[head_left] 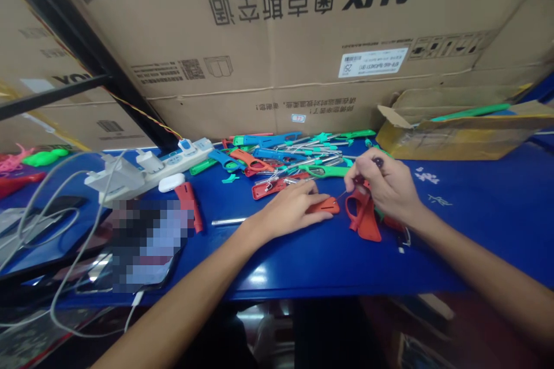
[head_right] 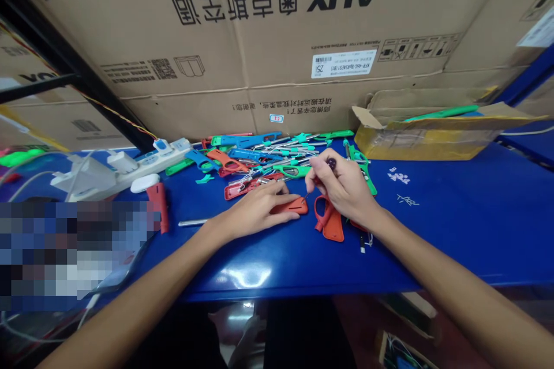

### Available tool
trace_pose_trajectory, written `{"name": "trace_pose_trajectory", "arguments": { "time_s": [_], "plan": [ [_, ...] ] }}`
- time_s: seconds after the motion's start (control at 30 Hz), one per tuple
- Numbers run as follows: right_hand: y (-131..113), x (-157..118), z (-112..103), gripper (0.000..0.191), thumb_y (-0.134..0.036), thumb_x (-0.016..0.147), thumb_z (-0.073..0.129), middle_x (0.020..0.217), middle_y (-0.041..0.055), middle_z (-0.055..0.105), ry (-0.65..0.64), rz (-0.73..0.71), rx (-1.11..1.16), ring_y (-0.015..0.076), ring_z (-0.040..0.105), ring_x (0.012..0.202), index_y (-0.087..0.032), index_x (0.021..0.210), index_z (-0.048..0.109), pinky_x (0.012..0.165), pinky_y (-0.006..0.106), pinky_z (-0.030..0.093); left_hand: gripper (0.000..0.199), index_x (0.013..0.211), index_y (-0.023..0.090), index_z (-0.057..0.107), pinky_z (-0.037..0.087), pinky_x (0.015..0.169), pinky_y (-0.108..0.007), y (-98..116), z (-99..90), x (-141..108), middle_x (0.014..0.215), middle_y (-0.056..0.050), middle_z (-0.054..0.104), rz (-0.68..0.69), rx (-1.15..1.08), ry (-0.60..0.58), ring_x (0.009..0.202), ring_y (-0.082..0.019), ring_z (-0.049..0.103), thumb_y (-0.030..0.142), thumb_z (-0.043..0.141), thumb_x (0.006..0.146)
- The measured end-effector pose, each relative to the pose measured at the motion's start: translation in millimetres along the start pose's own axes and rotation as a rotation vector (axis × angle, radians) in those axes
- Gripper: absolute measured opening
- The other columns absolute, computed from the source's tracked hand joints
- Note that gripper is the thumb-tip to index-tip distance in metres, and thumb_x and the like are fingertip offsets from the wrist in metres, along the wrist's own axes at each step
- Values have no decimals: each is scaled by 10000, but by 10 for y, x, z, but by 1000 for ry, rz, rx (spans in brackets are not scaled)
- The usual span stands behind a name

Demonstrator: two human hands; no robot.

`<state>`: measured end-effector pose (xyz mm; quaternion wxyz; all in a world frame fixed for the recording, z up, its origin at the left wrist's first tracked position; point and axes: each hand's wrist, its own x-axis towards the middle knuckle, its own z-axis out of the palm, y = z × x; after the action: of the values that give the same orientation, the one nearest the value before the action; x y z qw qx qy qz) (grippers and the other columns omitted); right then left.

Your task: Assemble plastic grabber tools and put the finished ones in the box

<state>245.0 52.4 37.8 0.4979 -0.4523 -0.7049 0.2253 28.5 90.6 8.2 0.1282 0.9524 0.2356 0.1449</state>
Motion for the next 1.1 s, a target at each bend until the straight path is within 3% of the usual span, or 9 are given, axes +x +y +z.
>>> {"name": "trace_pose_trajectory", "arguments": {
  "time_s": [0.6, 0.83, 1.1],
  "plan": [
    [23, 10, -5, 414, -509, 1037, 421, 601, -20, 634, -62, -3, -111, 96, 477, 457, -236, 747, 534, 473, 260, 389, 460, 1247, 183, 687, 474, 798, -315, 21, -12, 2, 985, -67, 586, 6, 12, -13, 896, -195, 563, 519, 479, 1012],
    [12, 19, -28, 391, -500, 1027, 458, 593, -27, 618, 40, -2, -71, 99, 455, 461, -243, 735, 500, 482, 269, 383, 444, 1196, 158, 696, 460, 801, -294, 20, -10, -4, 983, -73, 582, 24, 25, -6, 914, -198, 558, 502, 483, 1012],
    [43, 2, -9, 388, -532, 1015, 460, 601, -22, 628, 7, 31, -41, 107, 469, 451, -249, 753, 500, 465, 273, 393, 451, 1235, 158, 686, 461, 797, -296, 31, -27, 6, 987, -75, 587, 11, 27, -34, 903, -199, 561, 496, 489, 1010]
  ]
}}
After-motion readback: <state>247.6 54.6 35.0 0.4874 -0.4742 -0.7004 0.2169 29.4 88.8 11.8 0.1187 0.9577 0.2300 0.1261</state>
